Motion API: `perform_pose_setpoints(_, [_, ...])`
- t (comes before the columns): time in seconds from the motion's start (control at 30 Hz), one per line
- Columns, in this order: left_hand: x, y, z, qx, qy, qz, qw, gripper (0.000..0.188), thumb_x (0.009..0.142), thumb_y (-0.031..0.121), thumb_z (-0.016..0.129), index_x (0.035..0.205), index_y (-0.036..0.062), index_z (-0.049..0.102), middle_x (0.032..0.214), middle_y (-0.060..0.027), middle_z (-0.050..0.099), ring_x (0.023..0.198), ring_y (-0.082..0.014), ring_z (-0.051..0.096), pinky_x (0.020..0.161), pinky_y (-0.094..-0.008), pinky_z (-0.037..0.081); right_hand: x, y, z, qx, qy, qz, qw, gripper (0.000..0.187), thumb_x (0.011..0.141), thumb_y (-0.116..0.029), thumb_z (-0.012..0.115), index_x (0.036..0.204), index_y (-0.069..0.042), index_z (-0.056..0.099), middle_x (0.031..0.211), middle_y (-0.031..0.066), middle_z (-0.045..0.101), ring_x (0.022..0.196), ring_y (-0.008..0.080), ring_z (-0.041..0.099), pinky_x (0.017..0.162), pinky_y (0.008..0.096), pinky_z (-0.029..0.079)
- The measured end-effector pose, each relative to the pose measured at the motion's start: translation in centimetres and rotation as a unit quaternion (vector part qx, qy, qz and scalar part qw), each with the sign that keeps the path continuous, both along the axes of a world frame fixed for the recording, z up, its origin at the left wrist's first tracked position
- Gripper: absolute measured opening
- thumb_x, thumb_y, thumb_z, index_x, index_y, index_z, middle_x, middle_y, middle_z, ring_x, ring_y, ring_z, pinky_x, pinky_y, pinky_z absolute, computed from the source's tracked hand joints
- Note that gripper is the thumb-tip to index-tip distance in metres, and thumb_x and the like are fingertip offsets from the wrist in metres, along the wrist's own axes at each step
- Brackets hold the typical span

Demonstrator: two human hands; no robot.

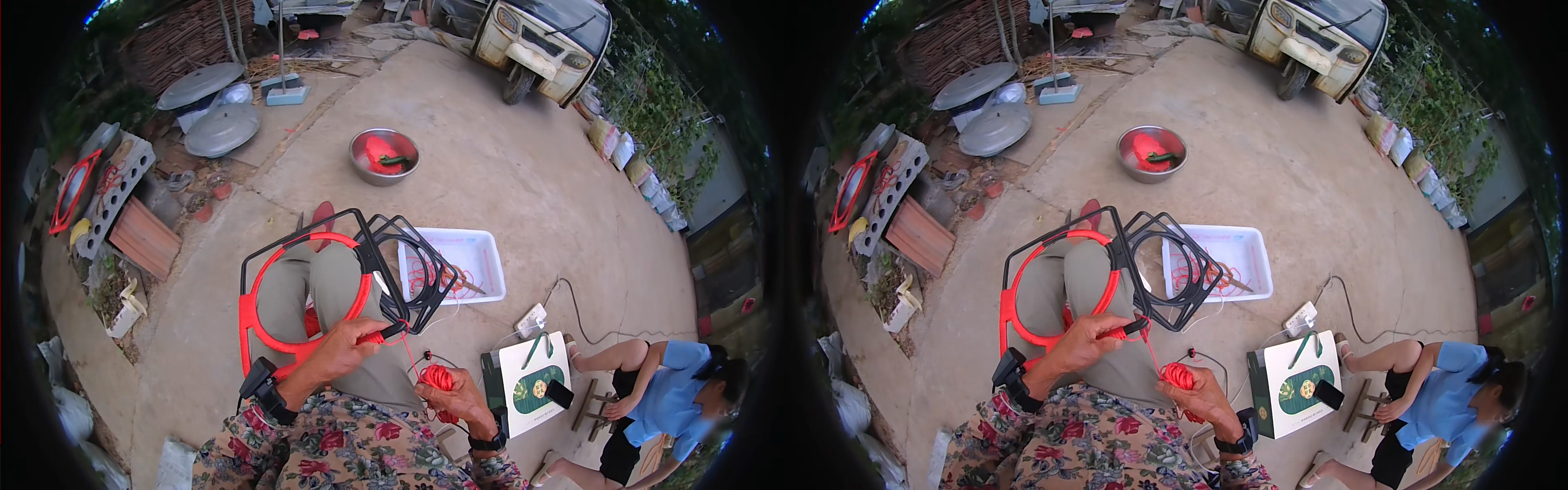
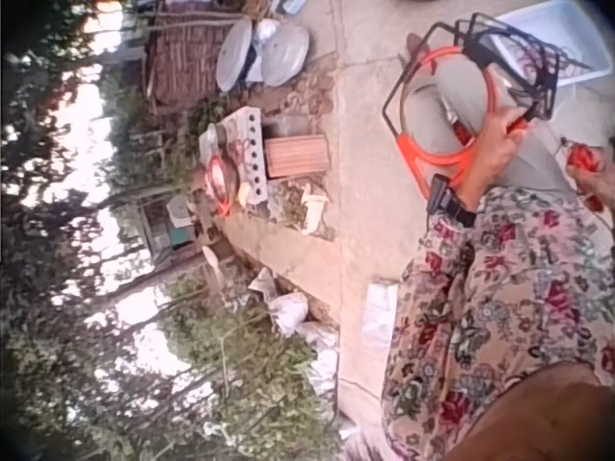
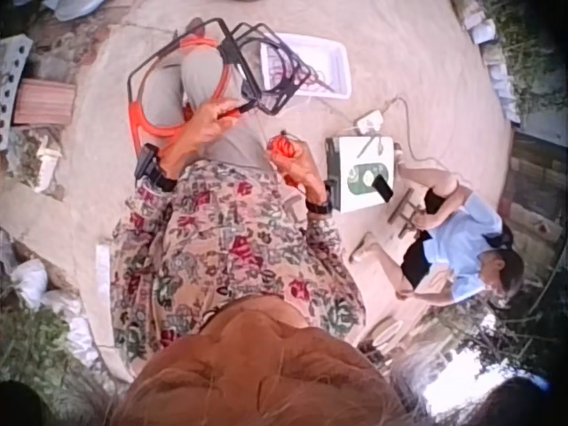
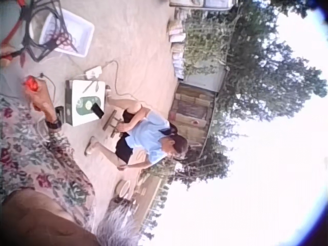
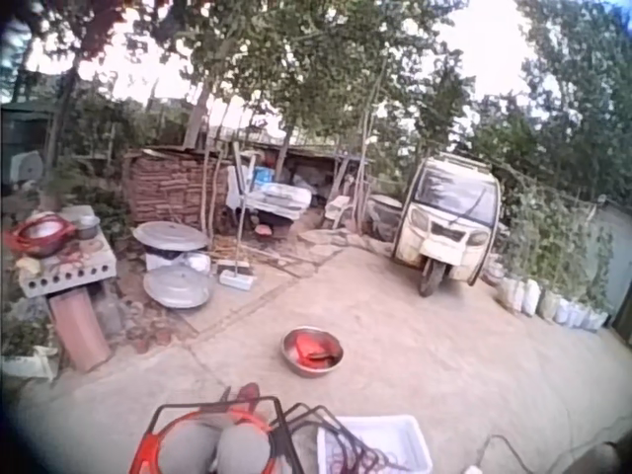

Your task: Untangling and winding a red rope from a black plastic frame.

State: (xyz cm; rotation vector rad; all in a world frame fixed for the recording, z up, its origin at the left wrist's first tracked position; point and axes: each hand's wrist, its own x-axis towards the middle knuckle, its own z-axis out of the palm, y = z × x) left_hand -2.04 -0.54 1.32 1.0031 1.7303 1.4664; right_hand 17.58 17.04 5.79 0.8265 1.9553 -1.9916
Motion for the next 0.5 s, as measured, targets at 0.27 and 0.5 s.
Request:
perform_pose_setpoints(0.27, [0.9, 2.0, 1.3, -0.036, -0.055, 0.009, 0.998, 0.049, 0.088, -0.005, 0.06, 0.135, 0.0012, 0.056, 0.107, -0.0023, 0.063, 0.093, -0.0087, 0.056, 0.084, -0.0237, 0.047, -0.8, -4.7, 2.6, 0.034, 0.116, 0.12, 0.985, 0.02, 0.089, -0.018, 0.076, 0.091, -0.002, 0.066, 0.069, -0.0007, 0.061, 0.062, 0.0055, 0.052, 0.056, 0.0248, 0.043])
perform_pose_setpoints(0.5, [0.7, 2.7, -0.8, -0.001, 0.068, -0.014, 0.998, 0.038, 0.086, 0.0, 0.06, 0.124, -0.0006, 0.058, 0.112, -0.0099, 0.058, 0.097, -0.018, 0.058, 0.085, -0.0313, 0.048, 1.3, -4.2, 2.8, 0.003, 0.09, 0.076, 0.993, 0.02, 0.089, -0.018, 0.075, 0.083, -0.002, 0.065, 0.066, -0.002, 0.059, 0.059, 0.0054, 0.052, 0.053, 0.0245, 0.04])
